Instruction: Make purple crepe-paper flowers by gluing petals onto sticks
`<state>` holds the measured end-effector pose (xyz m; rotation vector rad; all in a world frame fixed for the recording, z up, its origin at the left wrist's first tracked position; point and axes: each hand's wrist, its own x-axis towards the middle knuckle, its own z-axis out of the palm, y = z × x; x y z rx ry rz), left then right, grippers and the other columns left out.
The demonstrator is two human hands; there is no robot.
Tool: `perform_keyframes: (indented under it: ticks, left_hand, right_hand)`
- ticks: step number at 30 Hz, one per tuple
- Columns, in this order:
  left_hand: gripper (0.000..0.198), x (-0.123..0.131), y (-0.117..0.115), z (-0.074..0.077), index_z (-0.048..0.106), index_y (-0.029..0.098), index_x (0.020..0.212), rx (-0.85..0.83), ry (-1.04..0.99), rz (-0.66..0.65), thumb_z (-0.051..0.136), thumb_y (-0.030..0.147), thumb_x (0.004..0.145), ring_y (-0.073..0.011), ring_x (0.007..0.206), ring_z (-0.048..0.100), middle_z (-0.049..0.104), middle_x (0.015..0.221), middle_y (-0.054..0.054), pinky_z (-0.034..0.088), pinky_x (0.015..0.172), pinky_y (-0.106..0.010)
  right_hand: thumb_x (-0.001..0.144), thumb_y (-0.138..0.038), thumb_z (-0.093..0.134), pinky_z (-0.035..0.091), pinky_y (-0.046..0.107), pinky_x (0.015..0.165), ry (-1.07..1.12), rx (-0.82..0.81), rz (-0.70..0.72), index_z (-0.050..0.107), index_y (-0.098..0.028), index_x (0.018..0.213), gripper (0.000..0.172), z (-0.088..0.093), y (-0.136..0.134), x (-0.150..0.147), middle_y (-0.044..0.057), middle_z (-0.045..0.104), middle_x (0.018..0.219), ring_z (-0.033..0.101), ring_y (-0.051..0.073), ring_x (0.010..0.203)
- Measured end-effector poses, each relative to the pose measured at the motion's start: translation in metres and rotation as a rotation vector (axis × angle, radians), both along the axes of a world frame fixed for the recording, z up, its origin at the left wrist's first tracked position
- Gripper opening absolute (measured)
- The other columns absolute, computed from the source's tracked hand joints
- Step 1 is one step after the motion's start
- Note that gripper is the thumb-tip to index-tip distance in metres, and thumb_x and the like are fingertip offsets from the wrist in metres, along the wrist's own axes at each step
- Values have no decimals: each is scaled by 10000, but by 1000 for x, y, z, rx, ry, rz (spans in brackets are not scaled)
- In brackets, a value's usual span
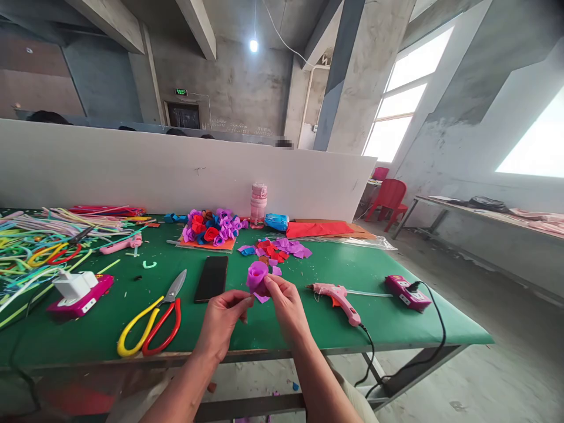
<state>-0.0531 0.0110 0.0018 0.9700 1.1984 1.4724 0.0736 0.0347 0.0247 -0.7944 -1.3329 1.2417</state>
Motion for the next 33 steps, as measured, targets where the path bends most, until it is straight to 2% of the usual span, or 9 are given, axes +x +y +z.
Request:
perform_keyframes:
  ticks: [5, 11, 15, 21, 33]
  left_hand:
    - [263, -1, 2, -4, 720, 152, 640, -21, -48, -17, 814, 360, 509, -75, 466, 420, 593, 556, 12, 370, 438, -209]
    - [267, -2, 2, -3, 719, 147, 632, -35, -52, -23, 823, 355, 501, -69, 459, 414, 607, 559, 7, 363, 427, -202]
    - [275, -2, 0, -1, 721, 144, 640, -36, -50, -28, 822, 360, 504, -67, 457, 410, 597, 552, 9, 362, 422, -197]
    - [261, 0, -2, -1, 715, 146, 628, -55, -60, -35, 818, 356, 512, -68, 461, 403, 565, 524, 16, 367, 413, -190]
    - [247, 1, -3, -2, 700, 134, 619, -74, -173, -98, 821, 330, 530, -61, 462, 418, 588, 557, -2, 377, 400, -182]
  right_hand:
    - [777, -392, 551, 361, 240, 646, 11, -58, 21, 631, -154, 681, 268, 0, -1, -1, 2, 535, 653, 446, 130, 651]
    - [799, -419, 521, 380, 248, 640, -11, -39, 7, 639, -141, 675, 327, -11, 5, -3, 12, 540, 618, 469, 137, 638]
    - [805, -390, 497, 365, 244, 637, -85, -29, 11, 651, -133, 686, 323, -13, 6, -1, 14, 549, 629, 466, 135, 646]
    - [796, -353, 473, 371, 248, 655, -77, -52, 42, 662, -135, 703, 303, -20, 10, 0, 17, 561, 631, 476, 143, 658]
    - [750, -344, 483, 339, 253, 619, -45, -89, 63, 534, -162, 595, 244, -21, 11, 0, -3, 483, 583, 425, 136, 618]
